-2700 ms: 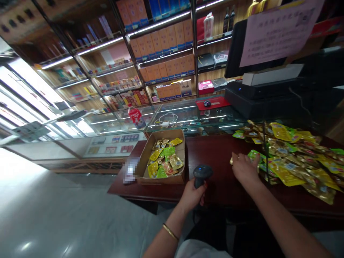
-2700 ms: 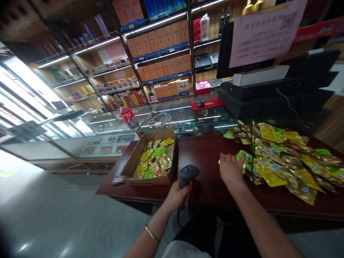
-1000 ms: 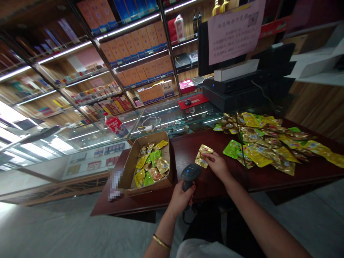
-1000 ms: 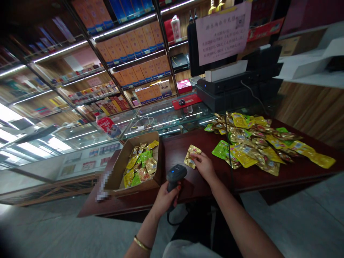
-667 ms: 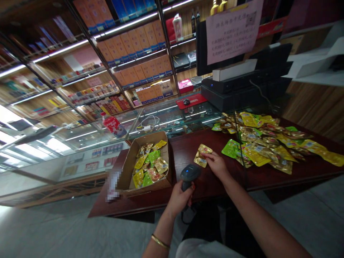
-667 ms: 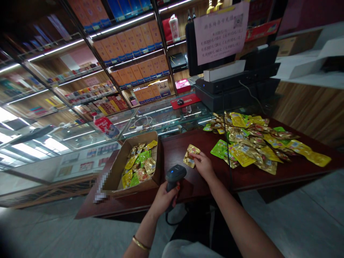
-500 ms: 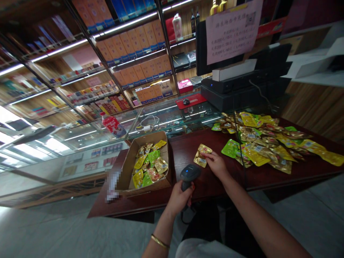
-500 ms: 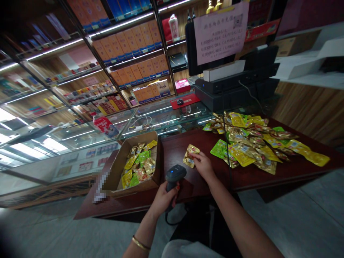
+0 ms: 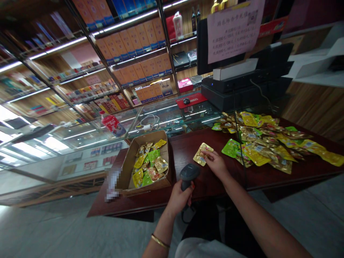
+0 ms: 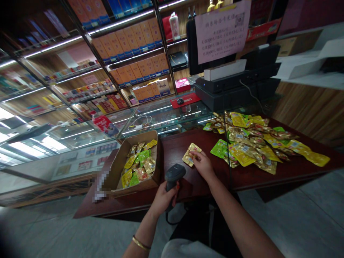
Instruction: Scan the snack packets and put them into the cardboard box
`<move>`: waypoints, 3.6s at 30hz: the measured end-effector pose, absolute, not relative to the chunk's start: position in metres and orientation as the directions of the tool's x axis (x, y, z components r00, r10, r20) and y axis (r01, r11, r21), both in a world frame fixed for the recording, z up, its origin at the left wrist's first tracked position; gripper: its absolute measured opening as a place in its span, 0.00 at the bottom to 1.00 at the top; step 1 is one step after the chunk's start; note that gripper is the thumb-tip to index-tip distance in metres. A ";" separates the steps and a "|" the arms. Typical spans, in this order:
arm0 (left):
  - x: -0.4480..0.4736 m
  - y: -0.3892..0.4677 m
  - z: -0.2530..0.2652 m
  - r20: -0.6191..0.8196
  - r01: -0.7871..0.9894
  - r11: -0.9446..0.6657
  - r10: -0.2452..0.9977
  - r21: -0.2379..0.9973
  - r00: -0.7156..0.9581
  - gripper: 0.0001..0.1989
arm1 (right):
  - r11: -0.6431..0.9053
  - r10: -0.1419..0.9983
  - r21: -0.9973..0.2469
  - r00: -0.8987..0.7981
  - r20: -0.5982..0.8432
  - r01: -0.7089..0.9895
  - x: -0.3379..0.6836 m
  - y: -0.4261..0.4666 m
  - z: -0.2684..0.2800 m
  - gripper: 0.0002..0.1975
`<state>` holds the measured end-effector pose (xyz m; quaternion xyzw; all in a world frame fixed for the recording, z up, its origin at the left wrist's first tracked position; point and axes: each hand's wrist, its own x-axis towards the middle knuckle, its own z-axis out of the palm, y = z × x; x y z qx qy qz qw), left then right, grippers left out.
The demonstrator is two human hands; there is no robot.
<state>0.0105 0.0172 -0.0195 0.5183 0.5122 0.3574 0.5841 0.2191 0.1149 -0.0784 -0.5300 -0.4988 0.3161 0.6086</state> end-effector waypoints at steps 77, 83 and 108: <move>0.033 0.010 0.014 -0.195 0.107 0.182 0.973 0.978 0.126 0.21 | 0.161 0.962 -0.987 0.222 0.160 0.016 0.244 0.114 -0.067 0.28; 0.032 0.009 0.016 -0.203 0.136 0.188 0.973 0.973 0.110 0.21 | 0.120 0.959 -0.989 0.246 0.138 0.087 0.244 0.114 -0.067 0.22; 0.036 0.005 0.030 -0.188 0.099 0.173 0.966 0.980 0.176 0.20 | 0.212 0.941 -0.897 0.165 0.294 0.389 0.242 0.105 -0.051 0.33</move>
